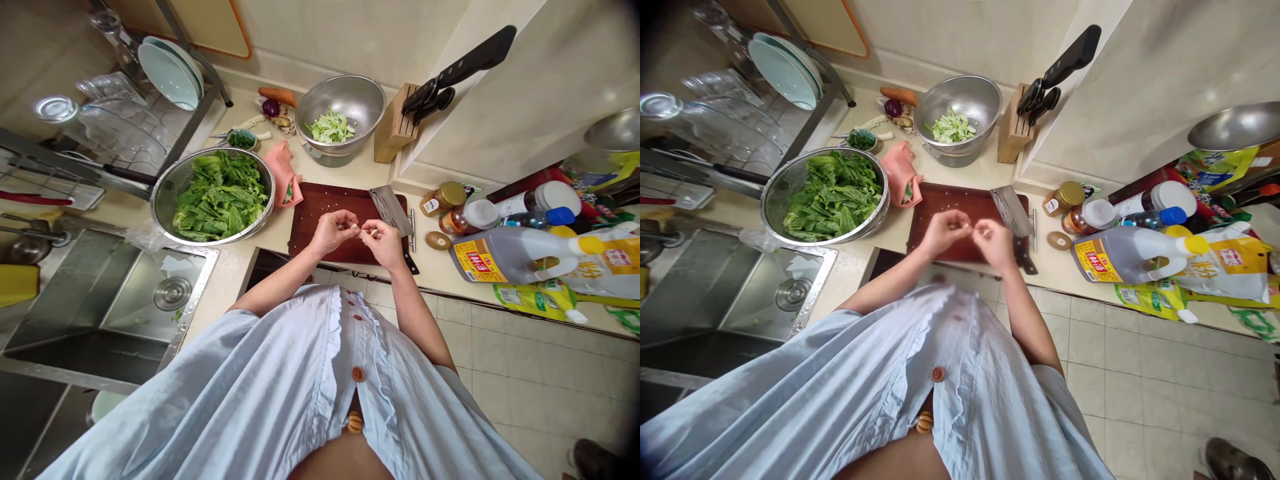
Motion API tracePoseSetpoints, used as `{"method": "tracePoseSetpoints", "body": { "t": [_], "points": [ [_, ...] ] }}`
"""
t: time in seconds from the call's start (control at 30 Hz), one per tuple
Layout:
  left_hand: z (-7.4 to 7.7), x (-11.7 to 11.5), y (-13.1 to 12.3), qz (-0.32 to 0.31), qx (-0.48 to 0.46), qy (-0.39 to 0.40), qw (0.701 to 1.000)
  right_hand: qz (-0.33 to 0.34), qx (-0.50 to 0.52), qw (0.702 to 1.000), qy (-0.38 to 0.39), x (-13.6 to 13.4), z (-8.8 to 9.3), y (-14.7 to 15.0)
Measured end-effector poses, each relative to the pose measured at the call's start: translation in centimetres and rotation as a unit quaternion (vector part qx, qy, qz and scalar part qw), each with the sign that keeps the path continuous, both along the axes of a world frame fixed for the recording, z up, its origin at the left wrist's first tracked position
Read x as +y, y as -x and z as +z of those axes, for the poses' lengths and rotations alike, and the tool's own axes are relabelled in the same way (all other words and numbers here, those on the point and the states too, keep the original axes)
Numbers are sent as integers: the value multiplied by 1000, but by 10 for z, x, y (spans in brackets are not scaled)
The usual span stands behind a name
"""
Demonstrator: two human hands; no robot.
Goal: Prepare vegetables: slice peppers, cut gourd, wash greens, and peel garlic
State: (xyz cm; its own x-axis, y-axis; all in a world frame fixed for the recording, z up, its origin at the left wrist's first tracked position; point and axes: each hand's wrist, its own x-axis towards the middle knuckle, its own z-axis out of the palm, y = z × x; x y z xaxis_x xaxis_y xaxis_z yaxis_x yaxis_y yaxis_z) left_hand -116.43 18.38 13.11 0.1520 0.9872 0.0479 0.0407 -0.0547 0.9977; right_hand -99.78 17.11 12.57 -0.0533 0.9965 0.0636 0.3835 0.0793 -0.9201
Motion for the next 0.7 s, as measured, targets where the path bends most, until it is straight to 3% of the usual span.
{"method": "tracePoseSetpoints", "body": {
  "t": [0.27, 0.53, 0.7],
  "points": [
    [9, -5, -6, 23, -5, -3, 1000, -9, 30, 1000, 3, -2, -5, 2],
    [9, -9, -10, 25, -106, 83, 991, 12, 136, 990, 43, -1, -4, 3],
    [10, -9, -9, 33, -78, 52, 995, 3, 150, 988, 35, 0, -2, -2]
  ]
}}
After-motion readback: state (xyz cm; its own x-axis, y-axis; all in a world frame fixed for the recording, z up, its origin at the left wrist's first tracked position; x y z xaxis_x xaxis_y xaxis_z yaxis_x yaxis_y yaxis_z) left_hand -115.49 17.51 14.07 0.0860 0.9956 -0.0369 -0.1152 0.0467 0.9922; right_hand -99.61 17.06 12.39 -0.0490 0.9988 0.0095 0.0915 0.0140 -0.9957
